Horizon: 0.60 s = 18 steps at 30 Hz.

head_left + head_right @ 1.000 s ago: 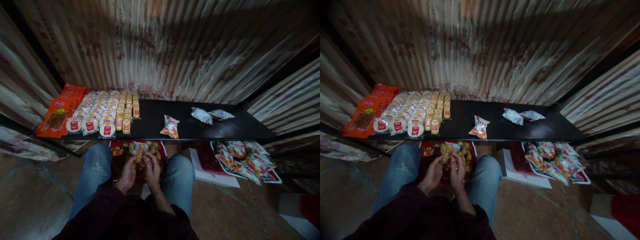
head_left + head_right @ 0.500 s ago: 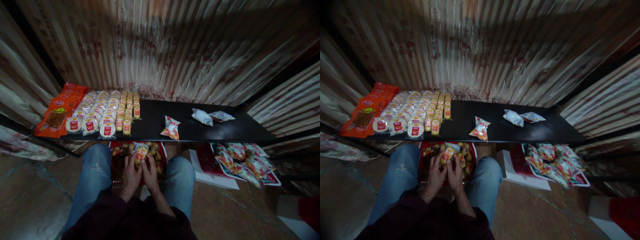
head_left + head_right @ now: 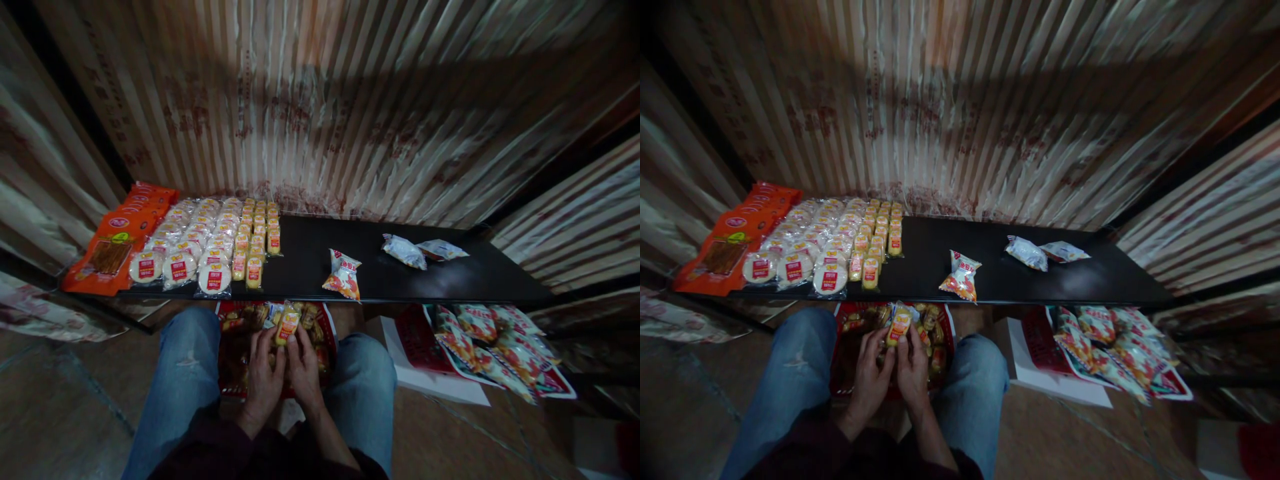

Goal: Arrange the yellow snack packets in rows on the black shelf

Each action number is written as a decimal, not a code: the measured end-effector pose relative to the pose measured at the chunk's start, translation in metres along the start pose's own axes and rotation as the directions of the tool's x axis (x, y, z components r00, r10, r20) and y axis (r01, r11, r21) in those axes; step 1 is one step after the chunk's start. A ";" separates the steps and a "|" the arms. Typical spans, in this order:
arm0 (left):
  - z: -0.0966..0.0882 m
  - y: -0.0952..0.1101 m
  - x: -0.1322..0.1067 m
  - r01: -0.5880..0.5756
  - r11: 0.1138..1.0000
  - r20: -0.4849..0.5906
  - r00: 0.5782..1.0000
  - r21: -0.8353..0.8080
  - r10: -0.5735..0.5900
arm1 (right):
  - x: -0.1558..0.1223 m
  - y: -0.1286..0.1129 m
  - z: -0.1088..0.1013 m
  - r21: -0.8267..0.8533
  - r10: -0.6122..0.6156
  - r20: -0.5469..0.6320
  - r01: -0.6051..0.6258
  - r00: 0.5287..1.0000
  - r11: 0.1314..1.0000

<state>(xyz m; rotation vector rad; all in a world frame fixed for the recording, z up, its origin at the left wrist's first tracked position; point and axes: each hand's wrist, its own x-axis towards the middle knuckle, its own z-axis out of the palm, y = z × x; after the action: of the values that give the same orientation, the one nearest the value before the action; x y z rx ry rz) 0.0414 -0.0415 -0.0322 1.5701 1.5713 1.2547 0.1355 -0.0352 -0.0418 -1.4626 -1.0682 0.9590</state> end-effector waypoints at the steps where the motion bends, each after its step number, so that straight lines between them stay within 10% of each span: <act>1: 0.001 -0.001 0.003 0.001 1.000 -0.007 1.000 -0.011 -0.001 | 0.002 -0.003 0.000 -0.006 -0.011 -0.001 0.011 1.000 1.000; 18: 0.001 0.005 0.027 0.005 0.999 -0.031 1.000 -0.032 -0.006 | 0.018 -0.018 0.008 0.083 -0.054 0.025 0.052 0.998 0.995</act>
<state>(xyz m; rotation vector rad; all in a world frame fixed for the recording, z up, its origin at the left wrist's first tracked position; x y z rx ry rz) 0.0402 -0.0157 -0.0226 1.5331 1.5659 1.3007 0.1306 -0.0146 -0.0261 -1.3512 -1.0697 0.9763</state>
